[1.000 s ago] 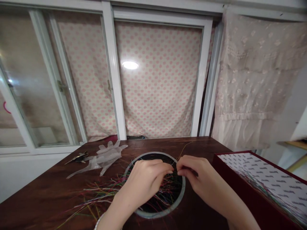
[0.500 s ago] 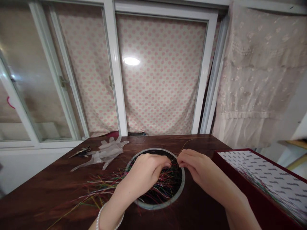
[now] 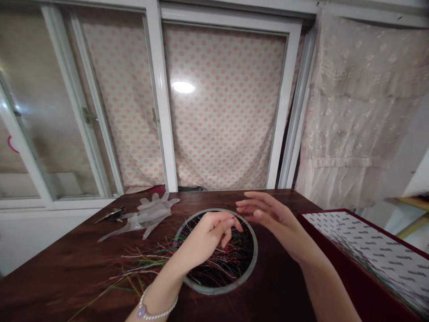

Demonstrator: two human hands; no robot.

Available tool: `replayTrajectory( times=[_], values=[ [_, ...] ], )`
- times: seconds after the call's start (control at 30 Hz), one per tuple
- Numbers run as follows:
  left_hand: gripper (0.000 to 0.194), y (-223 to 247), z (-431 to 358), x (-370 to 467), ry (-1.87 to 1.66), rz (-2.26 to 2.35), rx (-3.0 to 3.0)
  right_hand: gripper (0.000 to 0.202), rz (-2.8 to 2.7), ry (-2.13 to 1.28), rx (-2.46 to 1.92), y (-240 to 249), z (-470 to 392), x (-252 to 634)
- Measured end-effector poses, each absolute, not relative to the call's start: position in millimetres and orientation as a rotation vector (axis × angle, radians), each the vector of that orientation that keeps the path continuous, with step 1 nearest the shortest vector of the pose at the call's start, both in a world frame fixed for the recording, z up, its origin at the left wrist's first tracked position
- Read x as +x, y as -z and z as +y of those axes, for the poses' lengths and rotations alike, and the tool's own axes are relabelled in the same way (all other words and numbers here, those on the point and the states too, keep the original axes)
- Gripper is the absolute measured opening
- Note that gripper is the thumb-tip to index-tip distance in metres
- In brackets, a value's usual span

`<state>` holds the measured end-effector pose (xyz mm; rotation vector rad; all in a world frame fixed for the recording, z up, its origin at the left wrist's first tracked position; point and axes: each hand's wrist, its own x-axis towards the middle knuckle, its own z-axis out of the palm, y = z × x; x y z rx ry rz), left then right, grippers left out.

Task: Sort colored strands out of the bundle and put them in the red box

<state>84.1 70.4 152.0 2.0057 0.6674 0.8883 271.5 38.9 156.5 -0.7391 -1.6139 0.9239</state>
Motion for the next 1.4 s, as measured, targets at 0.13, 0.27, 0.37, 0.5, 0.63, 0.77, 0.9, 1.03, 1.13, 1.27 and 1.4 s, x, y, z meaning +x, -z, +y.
replayTrajectory(
  times=[0.13,0.27,0.37,0.5,0.63,0.77,0.9,1.03,1.13,1.27,1.4],
  values=[
    [0.032,-149.6,70.6,88.9,-0.915,0.627,1.967,0.021,-1.655,-0.958,-0.699,-155.8,40.9,265.8],
    [0.03,-149.2,70.9,91.3,-0.899,0.576,1.928,0.016,-1.552,-0.944,-0.704,-154.3,42.7,265.4],
    [0.03,-148.8,71.8,90.6,-0.834,0.501,1.83,0.016,-1.427,-1.106,-0.607,-153.5,43.9,265.2],
    [0.031,-147.2,73.0,89.0,-0.72,0.422,1.69,0.014,-1.296,-1.195,-0.537,-154.7,43.1,263.9],
    [0.029,-147.9,73.9,87.5,-0.655,0.394,1.643,0.016,-1.295,-1.159,-0.544,-156.5,41.3,265.3],
    [0.029,-148.7,72.8,86.6,-0.533,0.412,1.705,0.019,-1.357,-1.146,-0.594,-158.5,38.6,270.2],
    [0.026,-145.0,68.6,88.7,-0.379,0.347,1.722,0.02,-1.378,-1.229,-0.627,-159.3,36.0,272.4],
    [0.024,-142.9,65.1,91.3,-0.345,0.307,1.7,0.015,-1.342,-1.256,-0.634,-157.2,36.4,270.8],
    [0.025,-146.0,65.4,92.5,-0.496,0.319,1.705,0.02,-1.277,-1.22,-0.664,-155.5,38.5,268.2],
    [0.027,-150.1,71.2,93.2,-0.974,0.414,1.636,0.033,-1.204,-1.198,-0.703,-152.7,41.7,259.6],
    [0.021,-148.4,79.8,91.7,-1.345,0.549,1.542,0.037,-1.264,-1.315,-0.776,-145.4,44.6,243.5]
  ],
)
